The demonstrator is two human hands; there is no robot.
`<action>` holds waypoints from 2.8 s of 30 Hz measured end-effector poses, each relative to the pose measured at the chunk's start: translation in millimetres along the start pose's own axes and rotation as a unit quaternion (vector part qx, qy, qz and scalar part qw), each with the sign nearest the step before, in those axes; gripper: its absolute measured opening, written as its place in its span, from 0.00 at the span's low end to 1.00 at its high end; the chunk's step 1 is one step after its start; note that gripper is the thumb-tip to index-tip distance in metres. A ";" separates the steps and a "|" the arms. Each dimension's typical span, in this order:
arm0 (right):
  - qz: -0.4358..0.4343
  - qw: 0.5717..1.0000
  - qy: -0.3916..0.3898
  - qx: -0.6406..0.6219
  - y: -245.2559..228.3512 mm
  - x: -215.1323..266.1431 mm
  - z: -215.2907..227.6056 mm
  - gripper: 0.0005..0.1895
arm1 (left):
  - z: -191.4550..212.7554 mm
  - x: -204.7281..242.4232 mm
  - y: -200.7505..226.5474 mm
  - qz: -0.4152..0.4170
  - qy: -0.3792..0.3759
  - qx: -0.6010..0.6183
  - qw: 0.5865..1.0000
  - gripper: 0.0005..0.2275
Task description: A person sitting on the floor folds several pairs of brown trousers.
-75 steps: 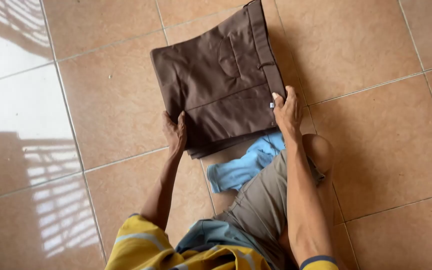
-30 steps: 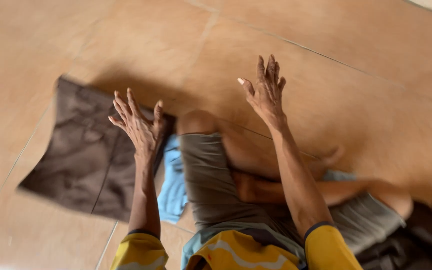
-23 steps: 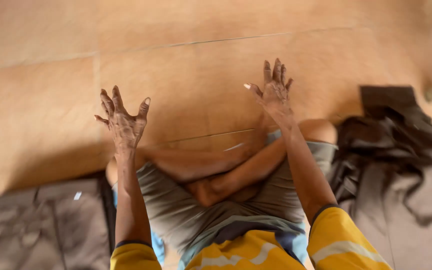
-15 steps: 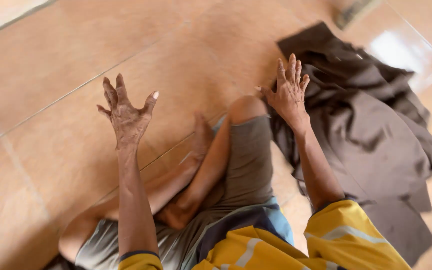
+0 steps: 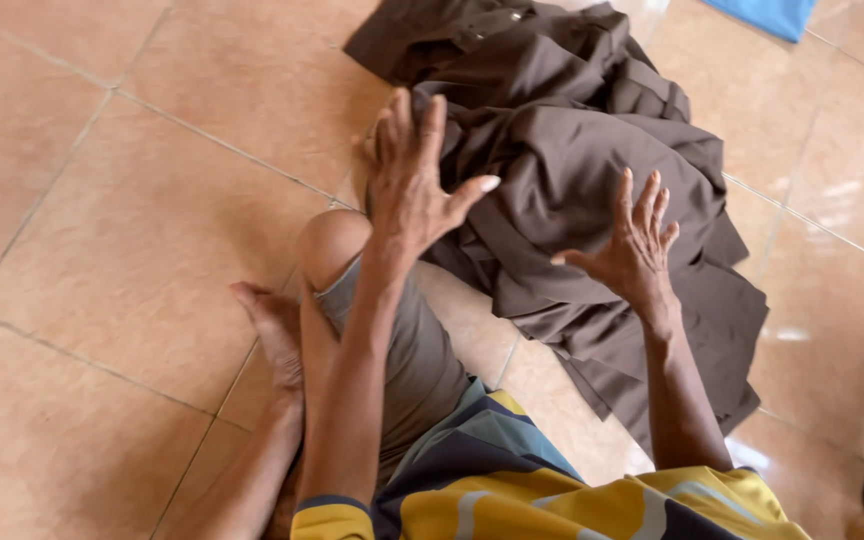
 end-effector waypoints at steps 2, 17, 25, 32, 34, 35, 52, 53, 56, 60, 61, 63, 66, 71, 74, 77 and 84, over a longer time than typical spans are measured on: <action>-0.033 0.999 -0.026 0.018 47.2 -3.6 -15.8 0.83 | -51.3 -1.5 22.8 -0.010 -0.044 0.023 0.999 0.45; -0.099 0.990 0.040 0.093 147.1 25.8 -104.4 0.68 | -148.7 51.0 105.1 -0.079 -0.108 -0.005 0.991 0.25; 0.054 0.981 0.155 0.104 144.7 41.3 -111.9 0.26 | -118.0 60.6 109.9 -0.088 -0.070 0.014 0.994 0.16; 0.063 0.977 0.021 -0.203 43.4 87.8 -70.4 0.21 | -82.0 60.6 96.9 0.037 -0.004 0.188 0.981 0.11; 0.102 0.940 -0.034 -0.323 -2.4 107.7 -57.9 0.23 | -55.7 56.3 93.6 0.096 0.050 0.288 0.951 0.08; 0.083 0.937 0.029 -0.338 -8.5 113.3 -53.8 0.15 | -43.0 53.3 91.2 0.143 0.062 0.359 0.920 0.06; -0.098 0.991 0.026 -0.083 48.4 98.3 -104.2 0.65 | -102.8 112.2 118.5 0.338 -0.078 0.367 0.863 0.40; -0.080 0.993 0.029 -0.081 37.3 96.9 -106.1 0.63 | -109.8 117.6 122.6 0.342 -0.112 0.386 0.850 0.41; -0.025 0.996 0.039 -0.076 -2.0 95.6 -113.3 0.58 | -114.7 123.5 120.7 0.317 -0.163 0.385 0.851 0.38; 0.051 0.995 0.044 -0.073 -51.0 90.9 -121.9 0.52 | -61.1 101.4 88.9 0.281 -0.152 0.321 0.892 0.23; 0.071 0.994 0.045 -0.073 -65.3 88.1 -125.1 0.50 | -47.3 97.0 77.1 0.287 -0.147 0.314 0.893 0.23; 0.109 0.990 0.045 -0.073 -91.6 86.4 -131.8 0.47 | -10.9 90.5 50.5 0.314 -0.095 0.269 0.906 0.19; 0.165 0.982 0.047 -0.073 -130.1 84.2 -141.4 0.42 | 29.9 88.2 5.3 0.323 -0.011 0.222 0.920 0.18; 0.269 0.959 0.053 -0.076 -205.5 84.6 -149.5 0.35 | 93.2 103.7 -39.3 0.353 0.189 0.209 0.892 0.16; 0.334 0.938 0.055 -0.078 -251.0 92.5 -155.6 0.31 | 114.3 127.2 -53.2 0.362 0.274 0.209 0.867 0.16; 0.397 0.912 0.054 -0.082 -294.0 106.9 -164.6 0.27 | 153.7 157.9 -55.1 0.394 0.277 0.160 0.861 0.18; 0.530 0.841 0.052 -0.092 -400.7 170.6 -189.0 0.20 | 249.0 251.0 -63.7 0.391 0.480 0.121 0.776 0.16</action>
Point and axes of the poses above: each hand's wrist, its own x-axis away from the middle knuckle, its own z-axis out of the back of the hand, y = z × x, the point moved 9 cm from there along -x, towards the middle knuckle, and after that the axes turned 15 degrees about -z, right-handed, at the moved point
